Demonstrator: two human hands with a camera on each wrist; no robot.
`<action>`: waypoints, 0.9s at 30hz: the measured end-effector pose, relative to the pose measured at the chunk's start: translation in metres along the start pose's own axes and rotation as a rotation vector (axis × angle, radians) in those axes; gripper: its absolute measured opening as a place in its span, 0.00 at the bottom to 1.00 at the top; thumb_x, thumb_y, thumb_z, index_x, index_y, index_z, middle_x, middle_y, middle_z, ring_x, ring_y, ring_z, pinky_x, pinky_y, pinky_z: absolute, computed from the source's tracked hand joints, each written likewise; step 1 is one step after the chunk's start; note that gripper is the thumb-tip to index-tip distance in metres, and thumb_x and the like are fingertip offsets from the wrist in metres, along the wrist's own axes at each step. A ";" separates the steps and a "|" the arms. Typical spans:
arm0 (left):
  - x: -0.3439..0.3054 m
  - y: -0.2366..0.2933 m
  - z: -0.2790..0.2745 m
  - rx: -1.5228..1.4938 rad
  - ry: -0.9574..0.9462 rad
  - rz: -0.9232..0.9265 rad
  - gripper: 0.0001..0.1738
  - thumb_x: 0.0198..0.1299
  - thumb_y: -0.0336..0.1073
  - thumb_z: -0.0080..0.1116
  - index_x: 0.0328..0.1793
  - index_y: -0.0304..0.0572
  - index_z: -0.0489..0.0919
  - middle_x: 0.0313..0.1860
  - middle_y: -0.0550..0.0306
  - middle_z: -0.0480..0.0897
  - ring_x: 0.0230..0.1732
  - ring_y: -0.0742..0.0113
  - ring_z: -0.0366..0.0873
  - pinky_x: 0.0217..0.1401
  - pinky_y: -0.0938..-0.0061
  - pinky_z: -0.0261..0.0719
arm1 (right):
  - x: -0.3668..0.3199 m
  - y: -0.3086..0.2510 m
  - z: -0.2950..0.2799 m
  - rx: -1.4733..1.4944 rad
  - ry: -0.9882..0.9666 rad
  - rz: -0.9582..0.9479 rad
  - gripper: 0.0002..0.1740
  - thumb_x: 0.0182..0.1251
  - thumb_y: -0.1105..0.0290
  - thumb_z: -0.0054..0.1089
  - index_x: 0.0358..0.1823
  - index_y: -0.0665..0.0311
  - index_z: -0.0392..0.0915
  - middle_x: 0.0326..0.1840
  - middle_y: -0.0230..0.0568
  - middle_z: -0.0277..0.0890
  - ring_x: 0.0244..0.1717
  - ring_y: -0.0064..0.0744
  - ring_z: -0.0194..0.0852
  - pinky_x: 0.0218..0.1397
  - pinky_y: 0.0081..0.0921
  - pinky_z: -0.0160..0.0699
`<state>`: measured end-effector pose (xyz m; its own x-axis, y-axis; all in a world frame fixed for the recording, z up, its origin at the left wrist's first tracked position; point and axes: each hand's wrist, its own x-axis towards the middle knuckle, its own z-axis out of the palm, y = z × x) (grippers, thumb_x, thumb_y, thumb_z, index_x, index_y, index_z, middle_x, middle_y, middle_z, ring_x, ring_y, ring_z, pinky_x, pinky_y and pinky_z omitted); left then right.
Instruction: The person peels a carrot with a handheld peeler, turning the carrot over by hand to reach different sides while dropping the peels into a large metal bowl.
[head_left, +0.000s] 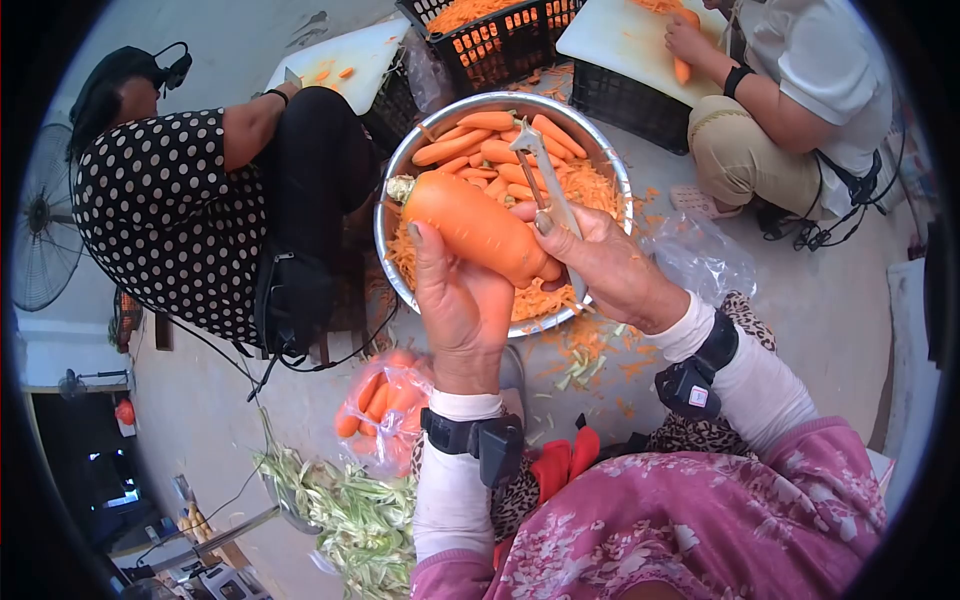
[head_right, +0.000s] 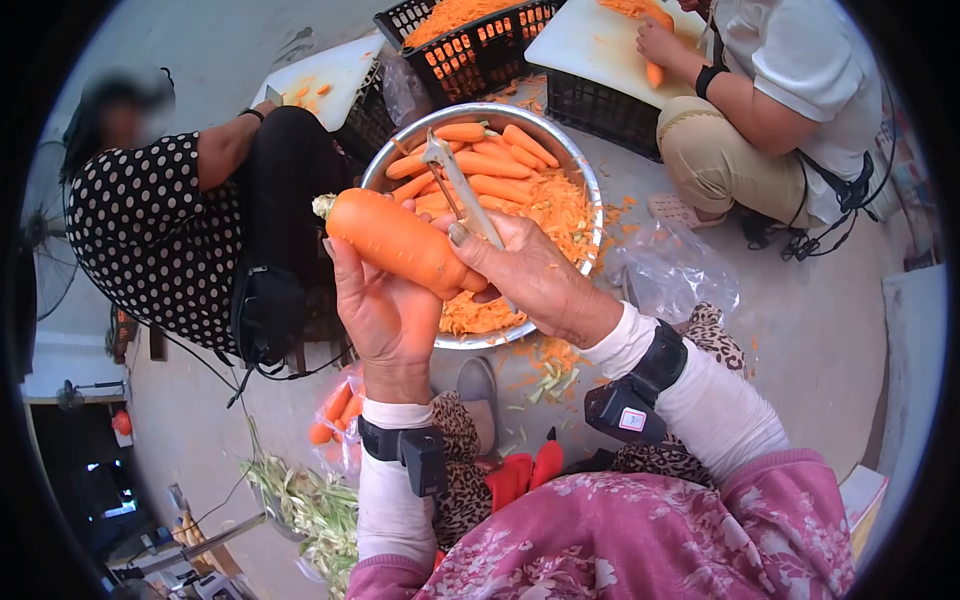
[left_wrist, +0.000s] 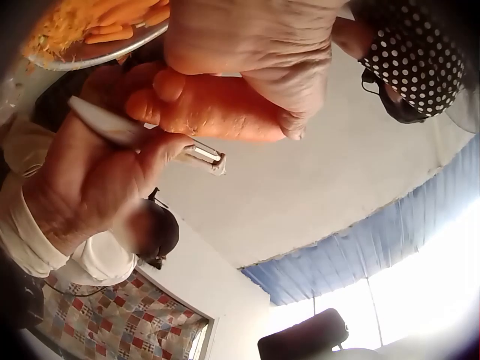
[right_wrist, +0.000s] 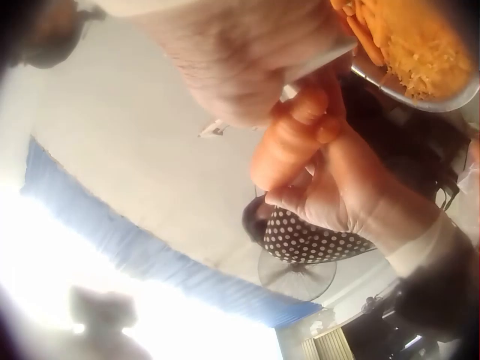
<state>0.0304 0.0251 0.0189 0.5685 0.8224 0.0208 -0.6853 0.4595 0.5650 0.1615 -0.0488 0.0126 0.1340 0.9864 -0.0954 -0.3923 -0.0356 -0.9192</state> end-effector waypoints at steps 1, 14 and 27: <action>0.002 0.000 -0.002 -0.017 -0.004 -0.025 0.34 0.64 0.55 0.54 0.66 0.38 0.66 0.60 0.45 0.72 0.63 0.49 0.69 0.68 0.51 0.65 | 0.000 0.001 0.000 0.019 -0.002 0.053 0.29 0.71 0.49 0.52 0.60 0.66 0.71 0.37 0.27 0.73 0.33 0.12 0.67 0.29 0.13 0.72; 0.004 0.015 -0.005 0.462 0.162 0.064 0.20 0.68 0.41 0.52 0.62 0.39 0.72 0.53 0.59 0.78 0.52 0.70 0.73 0.55 0.70 0.67 | 0.006 -0.004 -0.022 -0.031 0.156 0.111 0.25 0.68 0.51 0.57 0.51 0.67 0.73 0.33 0.30 0.74 0.27 0.12 0.69 0.17 0.09 0.64; 0.005 0.030 -0.012 0.370 0.283 -0.071 0.07 0.64 0.32 0.50 0.43 0.37 0.76 0.35 0.62 0.77 0.33 0.76 0.69 0.30 0.81 0.65 | 0.005 -0.020 -0.028 -0.247 0.174 0.016 0.25 0.66 0.56 0.60 0.55 0.68 0.74 0.37 0.33 0.76 0.29 0.14 0.72 0.22 0.11 0.66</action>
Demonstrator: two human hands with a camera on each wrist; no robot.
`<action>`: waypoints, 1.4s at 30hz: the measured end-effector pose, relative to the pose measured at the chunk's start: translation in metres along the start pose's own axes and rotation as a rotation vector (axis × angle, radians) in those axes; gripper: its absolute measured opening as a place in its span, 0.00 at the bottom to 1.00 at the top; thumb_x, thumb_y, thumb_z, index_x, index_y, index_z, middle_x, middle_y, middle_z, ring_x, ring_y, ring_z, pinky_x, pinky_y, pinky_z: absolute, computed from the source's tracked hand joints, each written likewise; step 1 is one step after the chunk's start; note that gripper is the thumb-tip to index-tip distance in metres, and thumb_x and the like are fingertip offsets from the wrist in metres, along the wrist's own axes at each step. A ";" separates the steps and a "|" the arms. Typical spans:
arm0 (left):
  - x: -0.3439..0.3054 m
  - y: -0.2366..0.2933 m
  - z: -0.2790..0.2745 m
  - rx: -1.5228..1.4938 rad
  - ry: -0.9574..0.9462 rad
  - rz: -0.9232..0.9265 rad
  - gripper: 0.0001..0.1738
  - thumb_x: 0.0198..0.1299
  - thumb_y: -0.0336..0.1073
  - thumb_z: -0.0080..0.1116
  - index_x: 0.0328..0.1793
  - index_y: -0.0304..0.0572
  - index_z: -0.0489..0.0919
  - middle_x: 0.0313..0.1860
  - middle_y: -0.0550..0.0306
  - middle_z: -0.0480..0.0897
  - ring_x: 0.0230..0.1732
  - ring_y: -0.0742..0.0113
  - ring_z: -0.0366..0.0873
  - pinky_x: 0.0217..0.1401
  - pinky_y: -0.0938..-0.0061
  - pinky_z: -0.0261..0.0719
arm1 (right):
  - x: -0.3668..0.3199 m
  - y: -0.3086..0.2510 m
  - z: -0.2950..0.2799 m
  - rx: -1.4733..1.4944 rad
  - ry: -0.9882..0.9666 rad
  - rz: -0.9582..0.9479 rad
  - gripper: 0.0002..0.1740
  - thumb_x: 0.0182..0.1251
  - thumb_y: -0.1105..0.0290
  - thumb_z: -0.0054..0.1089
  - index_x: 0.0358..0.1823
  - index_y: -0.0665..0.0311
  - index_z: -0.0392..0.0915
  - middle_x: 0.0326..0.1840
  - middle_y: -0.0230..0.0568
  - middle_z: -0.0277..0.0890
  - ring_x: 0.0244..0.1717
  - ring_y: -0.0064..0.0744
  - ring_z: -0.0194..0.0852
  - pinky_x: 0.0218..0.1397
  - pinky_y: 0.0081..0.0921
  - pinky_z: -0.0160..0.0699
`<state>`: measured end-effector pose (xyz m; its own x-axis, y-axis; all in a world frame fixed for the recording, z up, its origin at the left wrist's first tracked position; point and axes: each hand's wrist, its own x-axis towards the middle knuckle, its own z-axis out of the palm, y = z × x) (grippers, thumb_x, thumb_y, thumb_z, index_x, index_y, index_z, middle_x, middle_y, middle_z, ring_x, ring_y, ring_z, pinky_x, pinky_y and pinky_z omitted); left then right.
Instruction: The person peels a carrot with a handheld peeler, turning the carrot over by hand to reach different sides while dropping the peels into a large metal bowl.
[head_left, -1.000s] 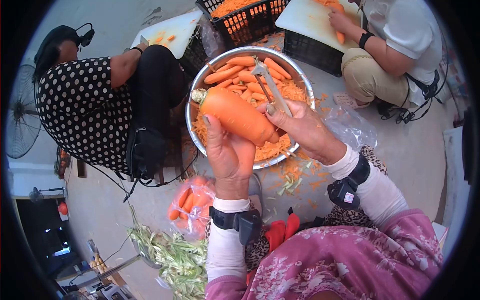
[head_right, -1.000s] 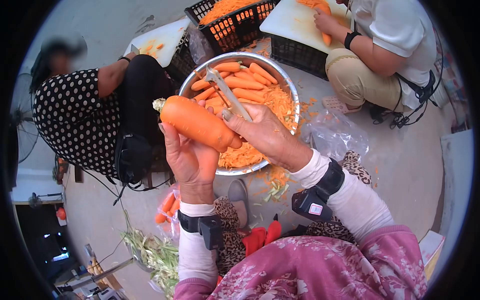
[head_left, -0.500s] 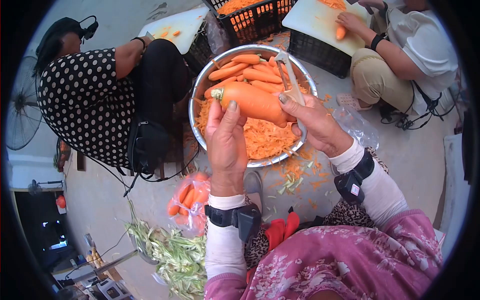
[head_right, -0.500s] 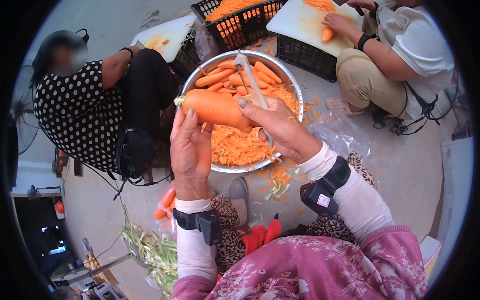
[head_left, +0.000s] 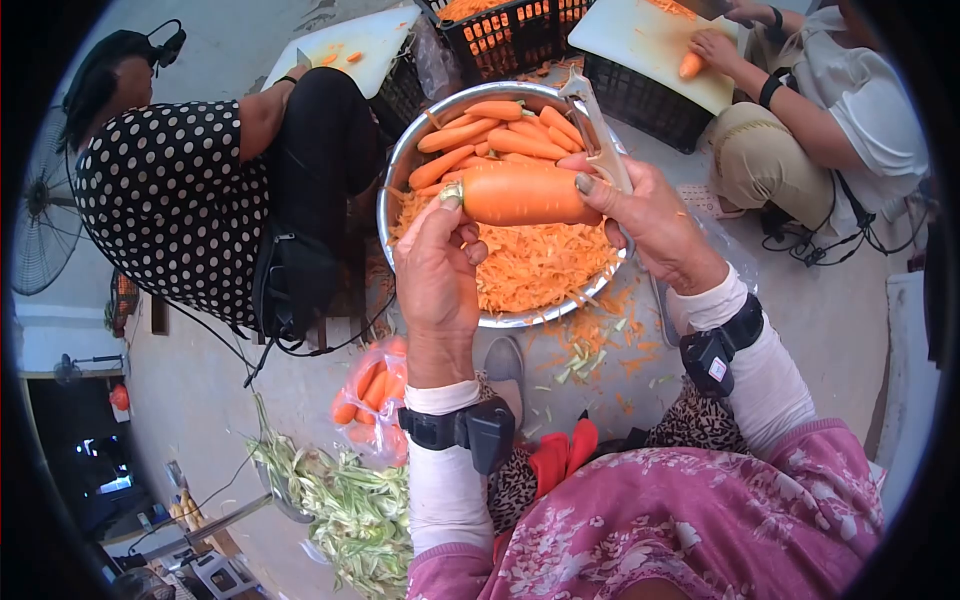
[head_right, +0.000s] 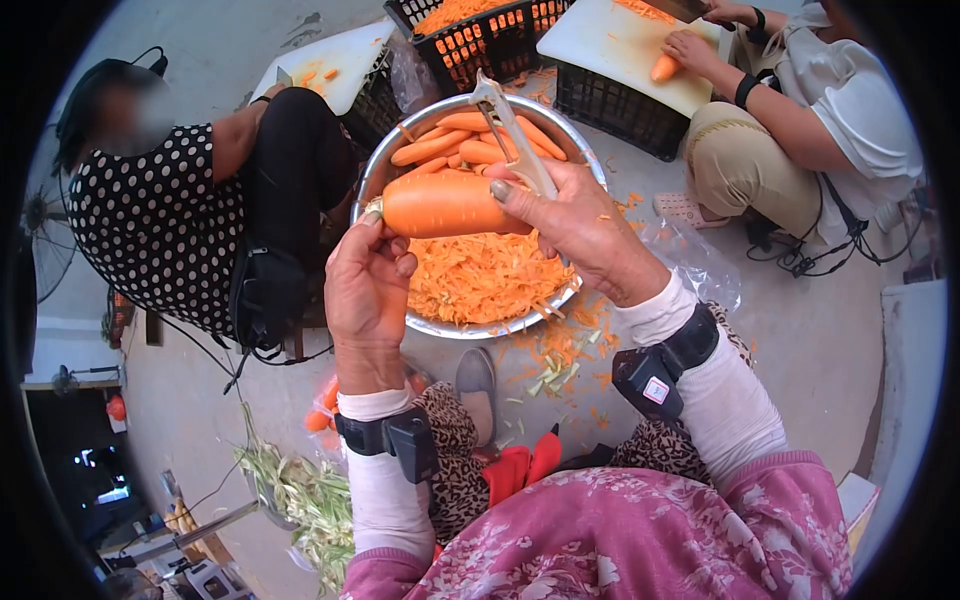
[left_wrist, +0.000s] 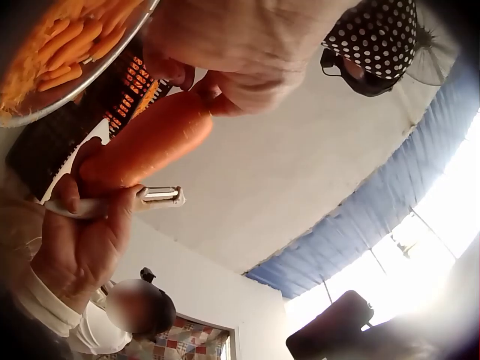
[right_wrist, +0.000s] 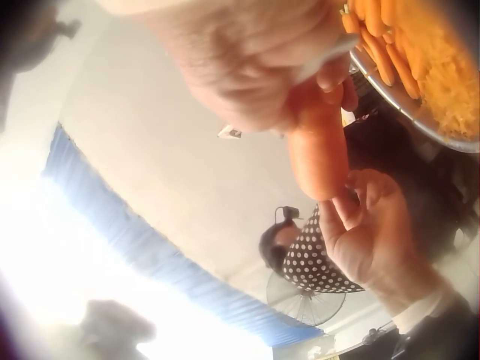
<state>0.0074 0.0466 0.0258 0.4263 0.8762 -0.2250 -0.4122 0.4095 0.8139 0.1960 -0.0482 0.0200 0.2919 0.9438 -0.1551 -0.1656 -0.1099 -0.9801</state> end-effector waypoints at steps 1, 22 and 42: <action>0.001 0.000 -0.001 0.016 -0.009 0.007 0.07 0.62 0.30 0.49 0.42 0.35 0.75 0.34 0.61 0.76 0.32 0.76 0.69 0.28 0.82 0.64 | -0.001 -0.003 0.000 -0.020 0.010 -0.012 0.24 0.65 0.58 0.61 0.54 0.70 0.76 0.36 0.36 0.77 0.32 0.15 0.76 0.26 0.12 0.72; 0.008 -0.009 0.004 0.023 -0.003 0.013 0.13 0.59 0.25 0.44 0.48 0.27 0.73 0.34 0.58 0.75 0.29 0.76 0.66 0.26 0.83 0.61 | 0.002 0.000 0.004 -0.146 0.048 -0.343 0.19 0.66 0.66 0.59 0.53 0.71 0.76 0.41 0.38 0.78 0.36 0.20 0.76 0.36 0.16 0.75; 0.000 -0.001 0.000 -0.059 -0.029 0.110 0.08 0.65 0.26 0.46 0.46 0.28 0.73 0.33 0.58 0.72 0.30 0.75 0.66 0.24 0.85 0.61 | -0.004 0.004 0.011 0.060 0.008 -0.027 0.25 0.66 0.58 0.61 0.56 0.69 0.74 0.34 0.34 0.76 0.19 0.11 0.63 0.18 0.09 0.59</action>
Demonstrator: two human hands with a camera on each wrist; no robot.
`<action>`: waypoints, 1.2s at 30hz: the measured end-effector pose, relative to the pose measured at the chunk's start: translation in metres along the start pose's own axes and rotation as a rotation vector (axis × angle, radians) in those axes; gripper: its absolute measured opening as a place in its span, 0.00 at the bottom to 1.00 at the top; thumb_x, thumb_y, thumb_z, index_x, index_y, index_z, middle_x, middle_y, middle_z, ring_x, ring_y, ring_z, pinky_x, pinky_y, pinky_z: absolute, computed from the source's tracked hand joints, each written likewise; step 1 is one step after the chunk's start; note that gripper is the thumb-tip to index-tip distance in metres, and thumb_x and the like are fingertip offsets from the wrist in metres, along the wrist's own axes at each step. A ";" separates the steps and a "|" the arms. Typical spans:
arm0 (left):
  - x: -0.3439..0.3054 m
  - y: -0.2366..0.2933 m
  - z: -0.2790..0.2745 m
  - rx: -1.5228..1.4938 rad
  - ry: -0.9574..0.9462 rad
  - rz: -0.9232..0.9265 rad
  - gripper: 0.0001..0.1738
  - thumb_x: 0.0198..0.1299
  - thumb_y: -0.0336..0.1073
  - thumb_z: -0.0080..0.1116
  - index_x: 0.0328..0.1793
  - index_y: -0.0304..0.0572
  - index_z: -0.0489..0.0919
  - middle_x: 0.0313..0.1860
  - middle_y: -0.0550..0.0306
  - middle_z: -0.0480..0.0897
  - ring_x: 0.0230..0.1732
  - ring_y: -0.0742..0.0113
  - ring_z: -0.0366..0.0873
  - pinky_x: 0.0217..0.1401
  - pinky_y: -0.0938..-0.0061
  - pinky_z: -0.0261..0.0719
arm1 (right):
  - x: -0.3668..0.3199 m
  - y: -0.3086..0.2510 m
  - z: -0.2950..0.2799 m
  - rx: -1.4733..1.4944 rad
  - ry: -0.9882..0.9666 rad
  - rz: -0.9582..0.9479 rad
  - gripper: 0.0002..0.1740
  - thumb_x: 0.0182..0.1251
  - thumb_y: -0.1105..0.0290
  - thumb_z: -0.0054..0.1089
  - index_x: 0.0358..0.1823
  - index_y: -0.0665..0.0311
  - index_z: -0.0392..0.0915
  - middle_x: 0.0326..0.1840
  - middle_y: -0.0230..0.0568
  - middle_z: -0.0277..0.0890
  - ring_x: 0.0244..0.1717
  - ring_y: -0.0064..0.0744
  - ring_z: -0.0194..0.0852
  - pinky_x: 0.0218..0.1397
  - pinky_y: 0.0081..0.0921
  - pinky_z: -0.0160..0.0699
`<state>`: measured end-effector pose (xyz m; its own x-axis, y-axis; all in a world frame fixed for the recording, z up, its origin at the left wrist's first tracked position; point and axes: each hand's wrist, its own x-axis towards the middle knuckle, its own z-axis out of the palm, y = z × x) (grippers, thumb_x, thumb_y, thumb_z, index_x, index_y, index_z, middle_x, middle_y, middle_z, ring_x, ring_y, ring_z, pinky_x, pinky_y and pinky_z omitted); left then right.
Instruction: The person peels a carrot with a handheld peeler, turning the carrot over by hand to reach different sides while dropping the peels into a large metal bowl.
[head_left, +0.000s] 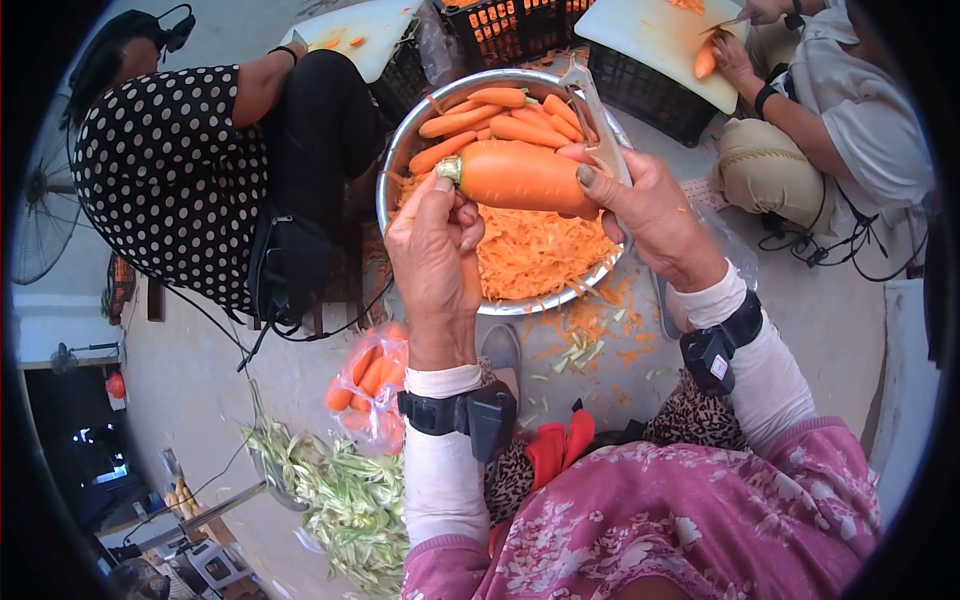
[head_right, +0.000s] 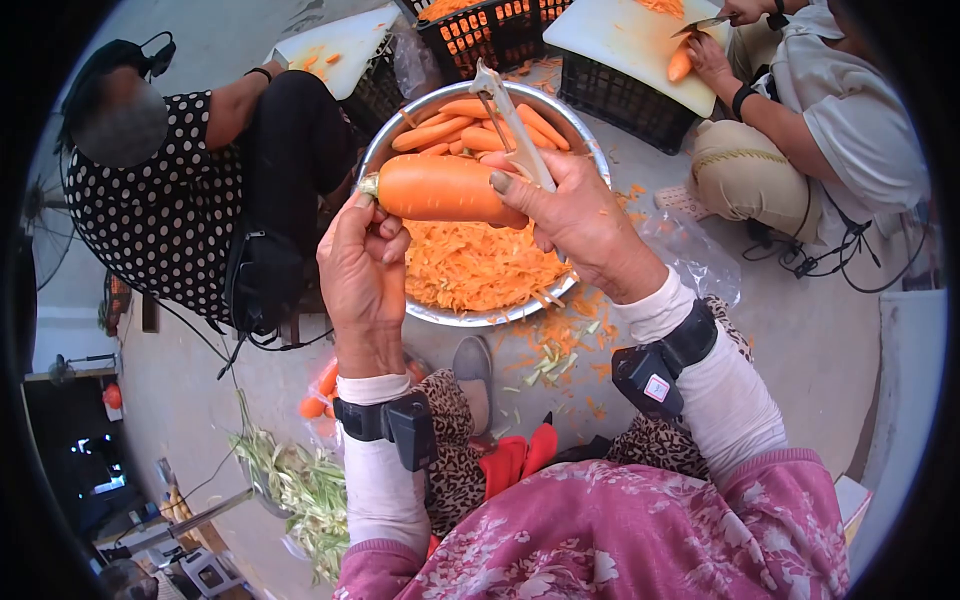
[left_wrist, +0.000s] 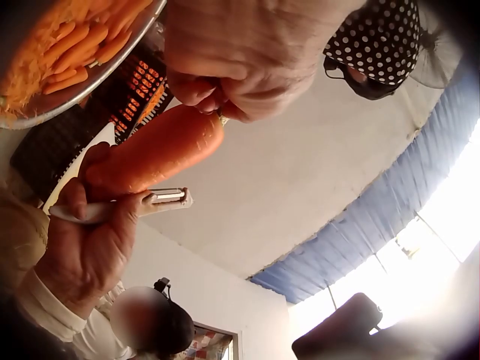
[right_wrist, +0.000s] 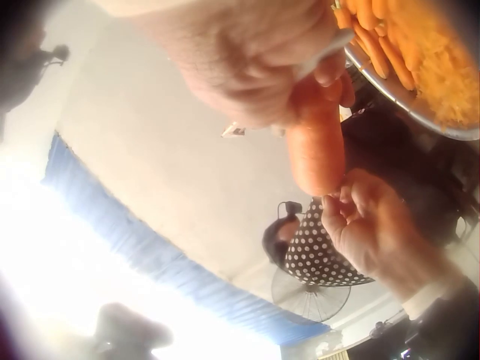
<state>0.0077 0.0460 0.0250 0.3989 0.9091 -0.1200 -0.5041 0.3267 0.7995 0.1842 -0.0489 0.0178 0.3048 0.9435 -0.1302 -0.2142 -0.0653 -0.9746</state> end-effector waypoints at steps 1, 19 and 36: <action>0.001 0.000 -0.001 0.013 0.012 0.009 0.09 0.64 0.25 0.46 0.47 0.27 0.73 0.33 0.57 0.72 0.30 0.76 0.66 0.24 0.86 0.61 | -0.001 0.000 0.002 0.009 0.010 -0.008 0.25 0.66 0.58 0.61 0.56 0.69 0.74 0.35 0.35 0.77 0.20 0.11 0.65 0.18 0.09 0.59; -0.001 -0.006 0.009 0.156 0.132 0.053 0.16 0.61 0.22 0.50 0.56 0.22 0.72 0.30 0.58 0.75 0.27 0.78 0.68 0.22 0.86 0.61 | 0.004 -0.003 -0.009 0.129 -0.097 0.111 0.26 0.72 0.54 0.51 0.60 0.69 0.68 0.39 0.39 0.77 0.31 0.23 0.81 0.14 0.09 0.62; 0.002 -0.007 0.007 0.215 0.195 0.023 0.10 0.61 0.24 0.53 0.48 0.28 0.76 0.24 0.61 0.74 0.22 0.80 0.68 0.19 0.88 0.59 | 0.003 -0.003 -0.002 -0.249 -0.057 -0.261 0.30 0.54 0.68 0.71 0.57 0.72 0.70 0.43 0.39 0.77 0.40 0.23 0.77 0.45 0.20 0.77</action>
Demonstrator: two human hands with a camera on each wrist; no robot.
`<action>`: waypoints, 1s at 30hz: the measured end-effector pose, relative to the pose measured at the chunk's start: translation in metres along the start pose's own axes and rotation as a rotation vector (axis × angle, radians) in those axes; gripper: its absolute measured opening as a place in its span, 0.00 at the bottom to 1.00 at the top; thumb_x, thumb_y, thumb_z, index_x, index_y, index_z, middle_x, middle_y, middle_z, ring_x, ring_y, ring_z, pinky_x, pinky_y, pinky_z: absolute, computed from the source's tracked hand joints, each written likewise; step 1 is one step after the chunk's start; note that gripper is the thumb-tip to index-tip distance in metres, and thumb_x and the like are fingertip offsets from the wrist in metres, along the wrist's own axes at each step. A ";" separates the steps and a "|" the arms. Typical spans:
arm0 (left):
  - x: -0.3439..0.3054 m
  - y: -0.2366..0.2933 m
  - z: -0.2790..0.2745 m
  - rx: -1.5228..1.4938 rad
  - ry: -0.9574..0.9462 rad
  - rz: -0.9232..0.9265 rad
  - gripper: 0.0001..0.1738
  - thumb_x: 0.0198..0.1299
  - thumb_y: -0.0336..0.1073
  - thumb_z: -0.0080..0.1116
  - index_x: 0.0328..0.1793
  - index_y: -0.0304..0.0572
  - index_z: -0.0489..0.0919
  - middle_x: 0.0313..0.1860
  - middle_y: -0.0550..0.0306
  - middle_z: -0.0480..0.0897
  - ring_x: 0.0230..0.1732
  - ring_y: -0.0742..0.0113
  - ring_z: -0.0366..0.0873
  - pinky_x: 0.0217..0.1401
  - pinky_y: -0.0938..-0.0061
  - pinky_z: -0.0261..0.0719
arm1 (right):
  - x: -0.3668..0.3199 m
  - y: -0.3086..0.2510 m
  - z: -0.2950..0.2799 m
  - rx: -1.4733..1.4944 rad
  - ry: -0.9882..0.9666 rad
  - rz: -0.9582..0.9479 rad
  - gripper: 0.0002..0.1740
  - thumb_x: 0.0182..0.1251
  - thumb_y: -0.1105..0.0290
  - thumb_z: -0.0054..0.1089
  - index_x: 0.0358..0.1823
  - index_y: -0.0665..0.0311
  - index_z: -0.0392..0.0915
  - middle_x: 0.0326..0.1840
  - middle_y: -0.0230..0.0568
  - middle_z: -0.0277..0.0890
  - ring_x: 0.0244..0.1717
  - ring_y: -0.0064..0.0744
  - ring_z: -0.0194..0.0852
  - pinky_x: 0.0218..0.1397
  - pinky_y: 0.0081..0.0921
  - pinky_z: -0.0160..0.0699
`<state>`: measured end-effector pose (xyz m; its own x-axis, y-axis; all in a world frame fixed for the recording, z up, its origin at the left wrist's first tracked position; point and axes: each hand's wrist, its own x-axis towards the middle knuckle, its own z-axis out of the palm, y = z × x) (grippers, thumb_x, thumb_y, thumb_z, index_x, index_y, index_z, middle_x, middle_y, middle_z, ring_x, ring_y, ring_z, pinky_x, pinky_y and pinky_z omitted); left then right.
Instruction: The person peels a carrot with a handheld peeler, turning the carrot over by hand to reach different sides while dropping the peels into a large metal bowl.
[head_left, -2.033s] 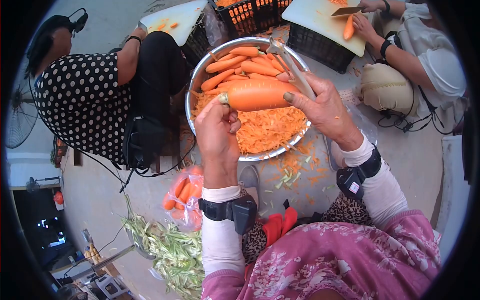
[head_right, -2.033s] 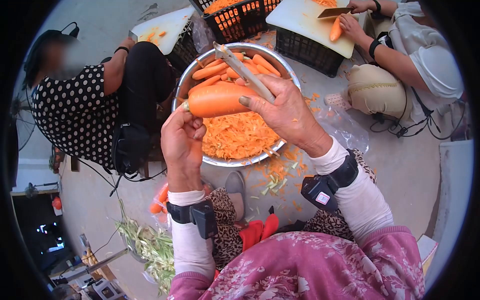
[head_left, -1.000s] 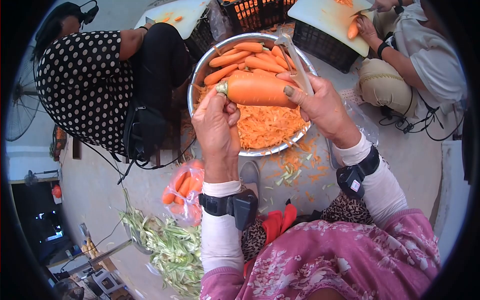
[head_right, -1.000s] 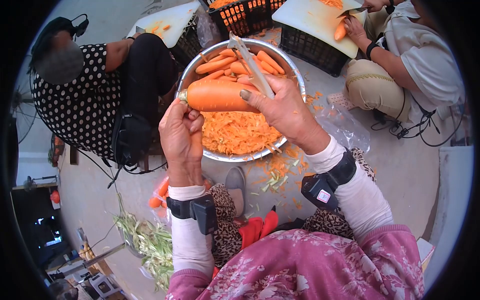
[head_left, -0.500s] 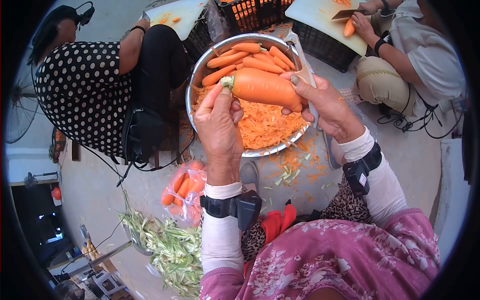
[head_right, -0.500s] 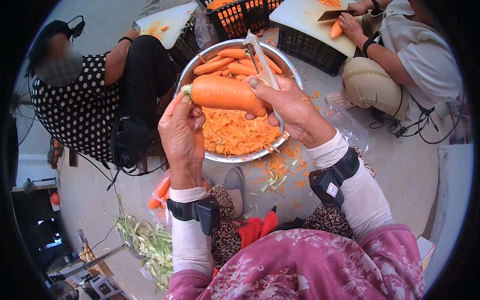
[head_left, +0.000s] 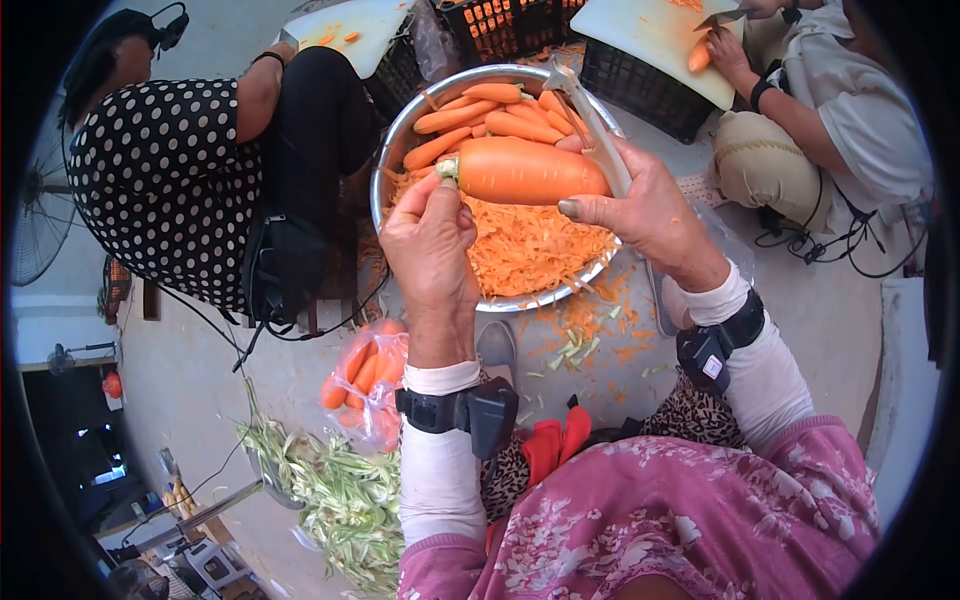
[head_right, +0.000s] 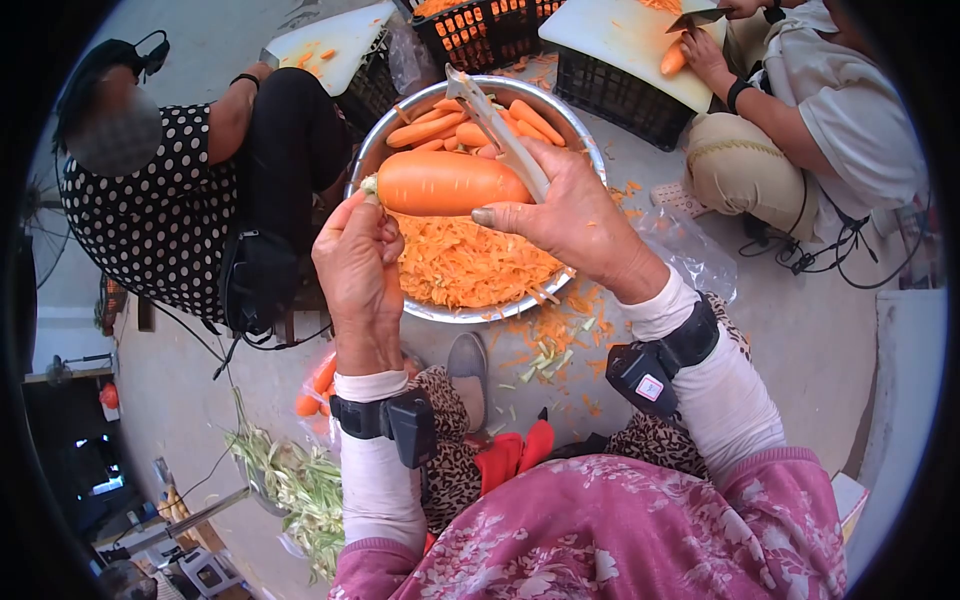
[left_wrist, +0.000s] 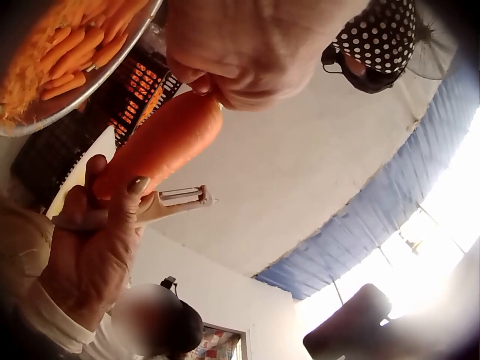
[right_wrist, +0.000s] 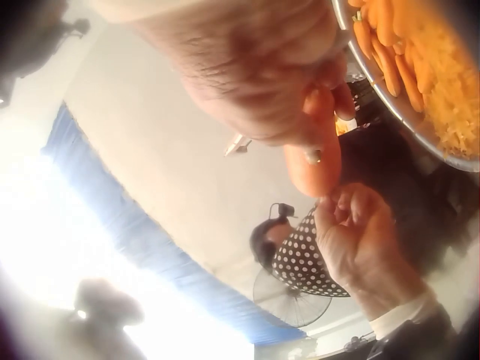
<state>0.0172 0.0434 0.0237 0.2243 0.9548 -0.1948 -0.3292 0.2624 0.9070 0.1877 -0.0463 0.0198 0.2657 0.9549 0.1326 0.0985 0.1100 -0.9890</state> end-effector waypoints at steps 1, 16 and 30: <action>-0.001 -0.001 0.001 0.034 0.022 0.025 0.10 0.61 0.25 0.54 0.48 0.28 0.76 0.24 0.61 0.74 0.22 0.80 0.68 0.19 0.88 0.59 | 0.000 0.000 0.000 0.017 0.008 0.011 0.29 0.56 0.67 0.70 0.57 0.71 0.71 0.42 0.39 0.77 0.37 0.22 0.77 0.40 0.18 0.77; -0.016 0.016 -0.011 0.539 -0.655 -0.138 0.09 0.59 0.30 0.62 0.41 0.31 0.83 0.32 0.61 0.79 0.31 0.77 0.74 0.34 0.82 0.71 | 0.003 -0.003 -0.018 0.521 -0.033 0.305 0.26 0.67 0.55 0.57 0.55 0.70 0.68 0.33 0.47 0.79 0.20 0.15 0.73 0.14 0.05 0.65; 0.006 0.013 -0.022 0.015 -0.193 -0.048 0.13 0.68 0.39 0.53 0.47 0.33 0.76 0.30 0.62 0.78 0.28 0.78 0.73 0.31 0.86 0.71 | 0.001 -0.008 -0.012 0.469 -0.069 0.466 0.29 0.61 0.61 0.66 0.57 0.72 0.68 0.31 0.35 0.72 0.23 0.17 0.73 0.14 0.09 0.62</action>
<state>-0.0060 0.0556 0.0265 0.4113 0.8966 -0.1639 -0.3011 0.3034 0.9040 0.1982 -0.0496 0.0290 0.1164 0.9453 -0.3049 -0.4439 -0.2251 -0.8673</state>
